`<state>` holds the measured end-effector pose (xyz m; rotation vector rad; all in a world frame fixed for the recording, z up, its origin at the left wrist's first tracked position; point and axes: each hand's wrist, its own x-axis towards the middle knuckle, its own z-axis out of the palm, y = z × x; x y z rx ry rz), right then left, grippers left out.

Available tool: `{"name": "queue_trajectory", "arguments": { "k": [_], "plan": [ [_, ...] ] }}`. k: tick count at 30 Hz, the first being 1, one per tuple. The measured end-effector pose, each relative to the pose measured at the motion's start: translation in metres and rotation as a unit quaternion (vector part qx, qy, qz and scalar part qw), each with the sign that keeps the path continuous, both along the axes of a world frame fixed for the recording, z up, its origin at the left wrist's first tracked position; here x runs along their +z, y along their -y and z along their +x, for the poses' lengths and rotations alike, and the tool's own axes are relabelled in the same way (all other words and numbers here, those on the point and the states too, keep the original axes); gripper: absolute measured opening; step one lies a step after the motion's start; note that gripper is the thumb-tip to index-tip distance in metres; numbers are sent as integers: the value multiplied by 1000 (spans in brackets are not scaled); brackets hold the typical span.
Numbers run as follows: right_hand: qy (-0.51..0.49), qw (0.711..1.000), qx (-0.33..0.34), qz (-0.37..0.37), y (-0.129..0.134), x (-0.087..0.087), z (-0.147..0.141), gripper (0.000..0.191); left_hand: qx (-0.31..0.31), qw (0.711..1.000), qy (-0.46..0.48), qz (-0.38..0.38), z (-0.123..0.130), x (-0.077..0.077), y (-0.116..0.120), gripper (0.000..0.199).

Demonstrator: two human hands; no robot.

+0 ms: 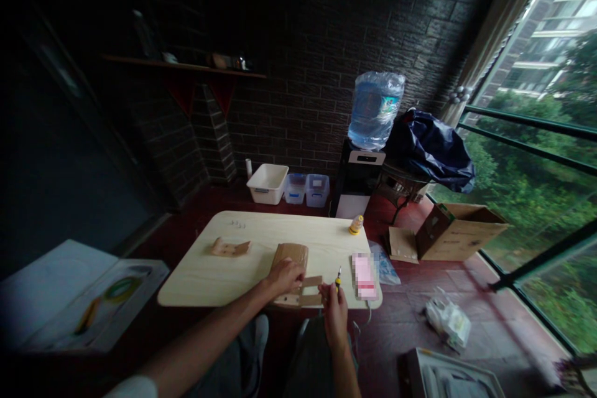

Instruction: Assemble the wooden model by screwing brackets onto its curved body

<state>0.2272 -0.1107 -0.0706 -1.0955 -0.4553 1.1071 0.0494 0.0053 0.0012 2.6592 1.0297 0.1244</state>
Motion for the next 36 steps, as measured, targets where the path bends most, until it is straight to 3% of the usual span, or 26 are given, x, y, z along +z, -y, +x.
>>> {"name": "queue_trajectory", "arguments": {
  "k": [10,18,23,28,31,36],
  "plan": [
    [9,1000,21,-19,0,1,1,48,17,1000,-20,0,2,7,10,8],
    [75,992,93,-44,-6,-9,3,47,46,999,-2,20,-10,13,33,10],
    [160,984,59,-47,-38,3,6,52,57,998,-3,18,-15,7,45,12],
    [351,934,54,-27,-90,21,-3,38,43,998,9,50,-17,-8,52,22],
    [418,906,60,-31,-112,23,-10,22,42,996,32,79,-21,-19,52,22],
    [437,896,61,-53,-120,16,-6,16,44,993,76,83,-37,-28,47,19]
  ]
}}
